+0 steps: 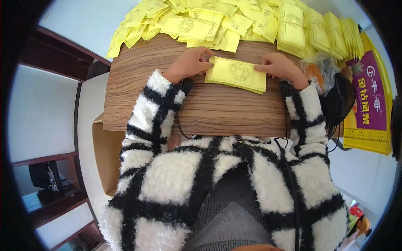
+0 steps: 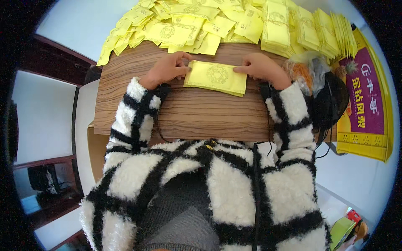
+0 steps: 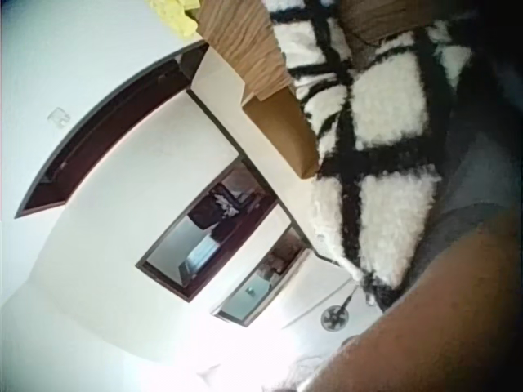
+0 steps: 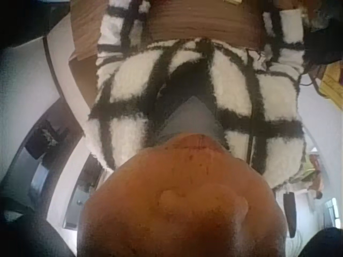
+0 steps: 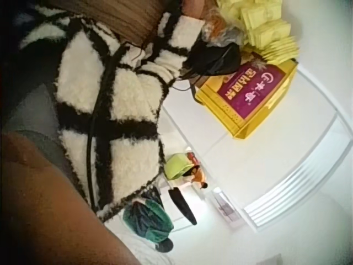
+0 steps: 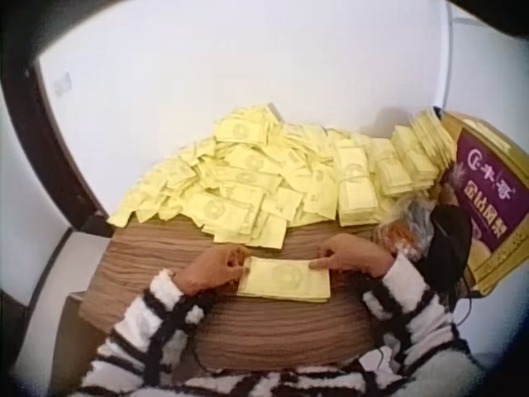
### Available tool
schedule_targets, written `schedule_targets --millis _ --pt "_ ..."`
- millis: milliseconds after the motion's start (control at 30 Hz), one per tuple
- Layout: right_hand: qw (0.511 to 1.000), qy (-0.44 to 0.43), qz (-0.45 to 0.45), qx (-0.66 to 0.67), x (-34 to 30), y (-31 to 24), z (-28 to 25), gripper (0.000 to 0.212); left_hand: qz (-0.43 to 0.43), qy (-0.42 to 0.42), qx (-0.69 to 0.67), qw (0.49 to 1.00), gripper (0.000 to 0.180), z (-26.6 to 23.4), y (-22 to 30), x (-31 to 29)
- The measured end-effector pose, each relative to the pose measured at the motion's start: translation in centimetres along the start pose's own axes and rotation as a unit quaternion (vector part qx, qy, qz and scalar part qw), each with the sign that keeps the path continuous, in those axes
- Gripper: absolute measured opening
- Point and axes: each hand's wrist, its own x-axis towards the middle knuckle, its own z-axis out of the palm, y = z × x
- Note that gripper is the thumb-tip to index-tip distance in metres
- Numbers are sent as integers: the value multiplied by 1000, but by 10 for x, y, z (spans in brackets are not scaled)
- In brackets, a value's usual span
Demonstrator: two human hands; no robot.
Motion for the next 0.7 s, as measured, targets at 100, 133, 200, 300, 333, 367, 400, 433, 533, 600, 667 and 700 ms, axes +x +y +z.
schedule_targets --millis 100,133,200,300,333,367,400,433,533,600,667,700 --pt "996 80 16 -43 0 10 -4 36 -3 13 -15 1000 29 -4 0 2" --pt "991 120 25 -58 1 9 -5 36 -8 15 -21 1000 27 -5 -1 1" --pt "989 136 -15 -56 4 5 -8 34 2 35 -21 999 25 -8 -8 2" --pt "981 167 -89 -45 8 -12 -13 30 18 65 -17 998 20 -14 -11 1" --pt "982 153 -101 -50 12 -19 -14 29 20 75 -10 997 20 -15 -12 0" --pt "982 139 -113 -56 19 -28 -13 28 22 85 -3 996 19 -16 -13 -1" --pt "983 123 -125 -60 25 -38 -11 28 22 95 4 995 18 -18 -14 -2" --pt "982 123 -129 -63 33 -47 -8 28 23 100 4 995 18 -19 -15 -1" --pt "962 153 -195 -113 62 -76 0 35 25 102 -1 994 17 -14 -19 4" --pt "952 167 -219 -135 89 -91 7 40 26 113 25 993 18 -14 -23 6" --pt "930 199 -256 -175 114 -103 11 50 31 123 76 989 19 -14 -22 7" --pt "929 200 -258 -175 124 -108 12 50 31 125 77 989 19 -13 -20 9"
